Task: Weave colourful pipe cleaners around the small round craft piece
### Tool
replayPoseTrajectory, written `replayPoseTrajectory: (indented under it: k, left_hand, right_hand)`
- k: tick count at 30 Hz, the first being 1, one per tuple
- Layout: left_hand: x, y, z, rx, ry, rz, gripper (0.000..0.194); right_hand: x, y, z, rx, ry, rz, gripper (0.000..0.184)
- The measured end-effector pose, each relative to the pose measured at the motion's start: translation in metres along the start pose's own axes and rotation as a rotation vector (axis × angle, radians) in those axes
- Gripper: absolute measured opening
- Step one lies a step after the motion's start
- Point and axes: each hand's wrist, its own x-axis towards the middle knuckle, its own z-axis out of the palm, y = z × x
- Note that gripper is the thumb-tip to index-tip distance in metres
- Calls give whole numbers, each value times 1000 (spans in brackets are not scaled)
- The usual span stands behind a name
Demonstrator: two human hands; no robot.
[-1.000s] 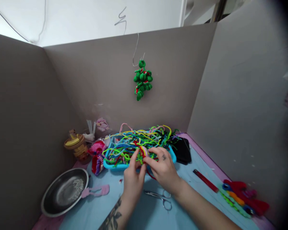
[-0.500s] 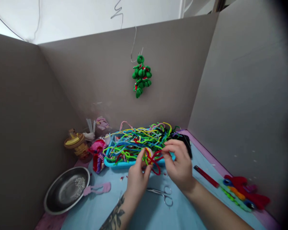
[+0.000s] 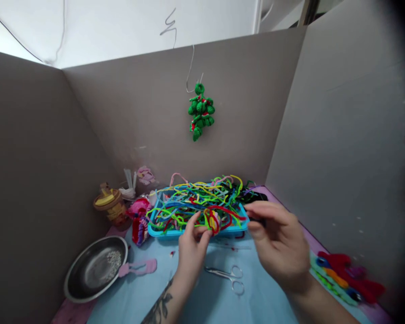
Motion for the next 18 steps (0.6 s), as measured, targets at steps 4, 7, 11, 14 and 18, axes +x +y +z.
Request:
replayPoseTrajectory:
  k: [4,7,11,14,18]
  left_hand:
    - [6,-2,-1,-234,94,-97,54]
    - [9,-2,-3,-326,181,-176,56]
    - [7,-1,-1,-418,207,-233,50]
    - [2,-1,4,-463,188,-238,41]
    - [-2,1,11,-513,131,-211,35]
  right_hand:
    - [-5,11,20,-23,-132,206,49]
    - [-5,18,30,-121,-263,242,11]
    - [-14,23,43,-114,-481,278,9]
    - [-25,26,52,-123,-477,351,5]
    - [-35,33,58,-148,-465,400,10]
